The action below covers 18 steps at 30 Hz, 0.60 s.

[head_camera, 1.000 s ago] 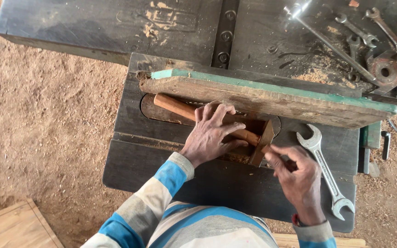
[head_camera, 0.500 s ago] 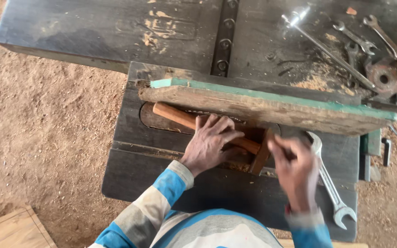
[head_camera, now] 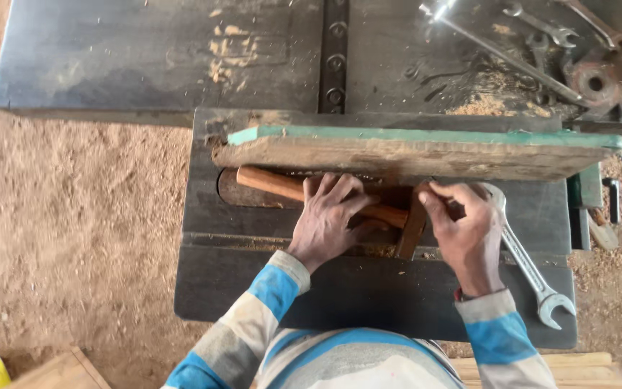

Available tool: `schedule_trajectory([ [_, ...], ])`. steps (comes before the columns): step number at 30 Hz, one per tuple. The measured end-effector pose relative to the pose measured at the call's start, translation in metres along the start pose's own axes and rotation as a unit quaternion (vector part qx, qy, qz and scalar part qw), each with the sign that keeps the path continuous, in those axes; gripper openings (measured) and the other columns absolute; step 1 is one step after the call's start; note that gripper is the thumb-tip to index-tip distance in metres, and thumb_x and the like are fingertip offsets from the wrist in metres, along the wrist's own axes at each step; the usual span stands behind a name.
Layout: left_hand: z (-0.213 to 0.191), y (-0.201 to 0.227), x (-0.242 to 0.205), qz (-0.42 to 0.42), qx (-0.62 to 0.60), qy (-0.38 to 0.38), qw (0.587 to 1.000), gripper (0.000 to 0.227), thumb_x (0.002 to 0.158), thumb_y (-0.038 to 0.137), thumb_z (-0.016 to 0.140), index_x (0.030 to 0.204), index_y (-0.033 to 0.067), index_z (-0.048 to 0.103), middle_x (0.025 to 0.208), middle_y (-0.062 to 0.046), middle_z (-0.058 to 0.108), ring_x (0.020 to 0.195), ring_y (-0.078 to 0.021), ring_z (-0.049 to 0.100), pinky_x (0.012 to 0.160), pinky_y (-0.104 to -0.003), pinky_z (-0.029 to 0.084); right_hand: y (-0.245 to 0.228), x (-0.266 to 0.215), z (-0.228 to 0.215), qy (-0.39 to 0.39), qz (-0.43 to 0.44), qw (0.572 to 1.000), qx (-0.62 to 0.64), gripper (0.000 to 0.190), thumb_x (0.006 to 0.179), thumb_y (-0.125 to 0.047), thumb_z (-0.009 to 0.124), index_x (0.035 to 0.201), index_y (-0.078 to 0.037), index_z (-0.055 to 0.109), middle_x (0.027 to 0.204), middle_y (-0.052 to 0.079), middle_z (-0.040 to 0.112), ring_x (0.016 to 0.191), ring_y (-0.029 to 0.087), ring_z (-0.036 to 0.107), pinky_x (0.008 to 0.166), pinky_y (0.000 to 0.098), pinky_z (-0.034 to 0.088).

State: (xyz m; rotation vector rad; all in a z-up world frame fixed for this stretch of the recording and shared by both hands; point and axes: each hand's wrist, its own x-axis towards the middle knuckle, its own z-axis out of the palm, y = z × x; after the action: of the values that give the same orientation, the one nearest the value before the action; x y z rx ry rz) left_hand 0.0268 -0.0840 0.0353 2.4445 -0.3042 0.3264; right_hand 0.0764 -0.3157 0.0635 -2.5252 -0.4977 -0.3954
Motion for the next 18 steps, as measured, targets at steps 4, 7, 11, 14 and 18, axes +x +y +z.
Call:
schedule_trajectory([
  [4, -0.002, -0.001, 0.005, -0.002, 0.001, -0.004, 1.000, 0.048, 0.071, 0.040, 0.085, 0.115, 0.0217, 0.077, 0.112, 0.001, 0.059, 0.112, -0.0250, 0.054, 0.097, -0.050, 0.038, -0.012, -0.027, -0.015, -0.041, 0.074, 0.994, 0.070, 0.028, 0.089, -0.030, 0.079, 0.103, -0.006, 0.078, 0.099, 0.013, 0.074, 0.082, 0.019, 0.072, 0.068, 0.0335, 0.059],
  [7, 0.000, 0.000, 0.002, 0.003, -0.001, 0.003, 1.000, 0.044, 0.079, 0.044, 0.086, 0.115, 0.0204, 0.076, 0.112, 0.000, 0.059, 0.113, -0.0249, 0.053, 0.098, -0.050, 0.037, -0.019, -0.033, -0.017, -0.060, 0.098, 0.991, 0.067, 0.026, 0.087, -0.028, 0.080, 0.101, -0.007, 0.078, 0.095, 0.012, 0.073, 0.076, 0.021, 0.071, 0.063, 0.0331, 0.059],
  [11, 0.000, 0.002, 0.000, -0.001, 0.011, 0.008, 1.000, 0.045, 0.077, 0.043, 0.086, 0.113, 0.0185, 0.075, 0.115, -0.002, 0.059, 0.116, -0.0263, 0.053, 0.099, -0.050, 0.036, -0.014, 0.005, -0.009, -0.001, 0.004, 1.000, 0.010, 0.020, 0.088, -0.023, 0.082, 0.099, -0.005, 0.080, 0.088, 0.011, 0.072, 0.078, 0.026, 0.069, 0.072, 0.0409, 0.055],
  [14, -0.002, 0.003, 0.003, 0.003, 0.004, 0.014, 1.000, 0.044, 0.075, 0.042, 0.085, 0.112, 0.0200, 0.076, 0.113, -0.001, 0.060, 0.116, -0.0260, 0.054, 0.100, -0.050, 0.036, -0.017, -0.004, -0.016, -0.018, 0.013, 0.999, 0.034, 0.019, 0.089, -0.023, 0.081, 0.099, -0.007, 0.078, 0.092, 0.011, 0.074, 0.079, 0.023, 0.071, 0.069, 0.0380, 0.057],
  [18, -0.003, 0.003, 0.003, -0.003, -0.009, 0.008, 1.000, 0.042, 0.081, 0.044, 0.087, 0.113, 0.0187, 0.076, 0.111, -0.002, 0.060, 0.114, -0.0267, 0.053, 0.098, -0.050, 0.036, -0.031, -0.043, -0.023, -0.069, 0.127, 0.986, 0.078, 0.024, 0.083, -0.026, 0.080, 0.100, -0.008, 0.079, 0.086, 0.011, 0.074, 0.070, 0.020, 0.073, 0.057, 0.0348, 0.059],
])
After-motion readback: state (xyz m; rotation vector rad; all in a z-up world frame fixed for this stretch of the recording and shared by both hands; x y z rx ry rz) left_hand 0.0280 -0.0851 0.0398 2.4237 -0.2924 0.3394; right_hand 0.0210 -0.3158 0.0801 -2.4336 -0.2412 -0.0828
